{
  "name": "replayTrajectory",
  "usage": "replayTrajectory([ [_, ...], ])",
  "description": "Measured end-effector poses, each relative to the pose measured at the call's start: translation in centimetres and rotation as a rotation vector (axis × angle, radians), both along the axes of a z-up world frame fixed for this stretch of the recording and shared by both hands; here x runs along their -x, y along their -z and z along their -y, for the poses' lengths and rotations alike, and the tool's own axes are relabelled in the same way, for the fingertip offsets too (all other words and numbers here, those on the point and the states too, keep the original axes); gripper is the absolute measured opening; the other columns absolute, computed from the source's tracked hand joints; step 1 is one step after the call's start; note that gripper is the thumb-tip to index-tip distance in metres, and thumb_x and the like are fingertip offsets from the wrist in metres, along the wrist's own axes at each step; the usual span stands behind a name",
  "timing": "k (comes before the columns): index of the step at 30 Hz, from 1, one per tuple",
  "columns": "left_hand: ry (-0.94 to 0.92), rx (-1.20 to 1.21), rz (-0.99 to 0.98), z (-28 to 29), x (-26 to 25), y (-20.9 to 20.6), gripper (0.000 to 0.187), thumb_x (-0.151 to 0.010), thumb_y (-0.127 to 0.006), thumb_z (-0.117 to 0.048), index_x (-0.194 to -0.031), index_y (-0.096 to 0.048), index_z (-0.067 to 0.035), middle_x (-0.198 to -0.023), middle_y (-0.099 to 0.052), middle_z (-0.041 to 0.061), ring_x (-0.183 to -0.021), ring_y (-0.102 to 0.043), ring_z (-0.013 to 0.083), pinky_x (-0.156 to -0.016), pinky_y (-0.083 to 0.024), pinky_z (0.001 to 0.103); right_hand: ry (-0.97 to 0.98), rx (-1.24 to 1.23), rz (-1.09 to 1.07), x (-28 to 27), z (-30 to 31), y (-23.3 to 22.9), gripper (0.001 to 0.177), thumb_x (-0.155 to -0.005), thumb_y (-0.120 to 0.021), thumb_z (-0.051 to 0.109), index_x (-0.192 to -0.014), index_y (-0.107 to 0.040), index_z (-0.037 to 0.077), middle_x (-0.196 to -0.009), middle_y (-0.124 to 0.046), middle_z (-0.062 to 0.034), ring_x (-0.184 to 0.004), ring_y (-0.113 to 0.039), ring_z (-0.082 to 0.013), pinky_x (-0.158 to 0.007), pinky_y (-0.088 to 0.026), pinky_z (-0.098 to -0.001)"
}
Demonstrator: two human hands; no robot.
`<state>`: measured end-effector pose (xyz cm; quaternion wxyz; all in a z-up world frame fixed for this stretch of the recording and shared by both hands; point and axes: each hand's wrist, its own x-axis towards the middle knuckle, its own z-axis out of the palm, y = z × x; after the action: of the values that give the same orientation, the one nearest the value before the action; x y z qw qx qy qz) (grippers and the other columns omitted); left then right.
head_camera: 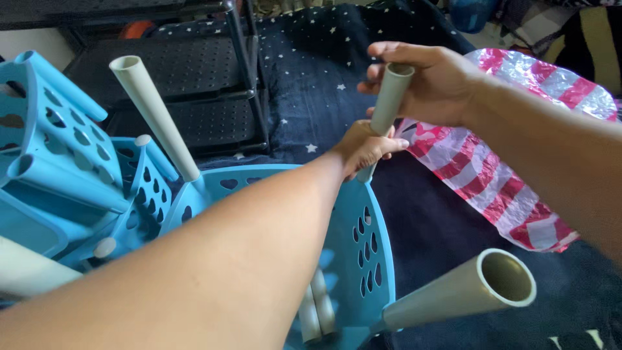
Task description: The person assembles a multi-tier storage rack by inserting white plastic poles into the corner sockets of light blue heart-patterned baskets. They connect the poles to form vertical supports and then place an additional basket on top to complete the structure.
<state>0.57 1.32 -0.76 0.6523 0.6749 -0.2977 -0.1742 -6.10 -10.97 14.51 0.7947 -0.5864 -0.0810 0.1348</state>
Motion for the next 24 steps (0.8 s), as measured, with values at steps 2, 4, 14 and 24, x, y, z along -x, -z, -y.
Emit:
replayTrajectory([
  [2, 0.059, -0.213, 0.038, -0.6, -0.6, -0.9, 0.025, -0.082, -0.082, -0.022, -0.074, -0.061, -0.010, -0.078, -0.068, 0.005, -0.073, -0.066, 0.0136, -0.071, -0.053, 0.031, -0.083, 0.043, 0.067, -0.3, 0.3, -0.7, 0.025, -0.094, -0.061, 0.019, -0.119, -0.062, 0.017, -0.104, -0.069, -0.0041, -0.113, -0.068, -0.0246, -0.111, -0.044, -0.0552],
  [4, 0.114, -0.221, -0.032, -0.9, -0.9, -1.8, 0.024, -0.077, -0.083, -0.019, -0.073, -0.060, -0.012, -0.078, -0.068, 0.003, -0.072, -0.067, 0.0139, -0.071, -0.055, 0.032, -0.078, 0.178, 0.129, -1.2, 0.5, -1.2, 0.033, -0.089, -0.062, 0.016, -0.122, -0.063, 0.019, -0.102, -0.072, -0.0028, -0.113, -0.069, -0.0238, -0.116, -0.042, -0.0501],
  [14, -0.060, 0.203, 0.039, 0.8, 0.9, 0.2, 0.022, -0.075, -0.083, -0.015, -0.082, -0.064, -0.006, -0.077, -0.067, 0.007, -0.072, -0.066, 0.0226, -0.070, -0.054, 0.041, 0.216, 0.107, 0.038, -3.0, -1.8, 1.9, 0.020, -0.094, -0.061, 0.030, -0.098, -0.061, 0.010, -0.053, -0.040, -0.0040, -0.051, -0.043, -0.0202, -0.073, -0.048, -0.0425],
  [24, -0.998, -0.139, 0.483, 2.5, 7.1, -1.6, 0.046, -0.079, -0.079, -0.030, -0.112, -0.058, -0.007, -0.106, -0.063, 0.017, -0.100, -0.065, 0.0412, -0.081, -0.052, 0.052, 0.689, -0.064, 0.055, -3.8, -4.3, 3.4, 0.020, -0.087, -0.057, 0.025, -0.097, -0.058, 0.007, -0.055, -0.050, -0.0106, -0.046, -0.046, -0.0238, -0.053, -0.041, -0.0431],
])
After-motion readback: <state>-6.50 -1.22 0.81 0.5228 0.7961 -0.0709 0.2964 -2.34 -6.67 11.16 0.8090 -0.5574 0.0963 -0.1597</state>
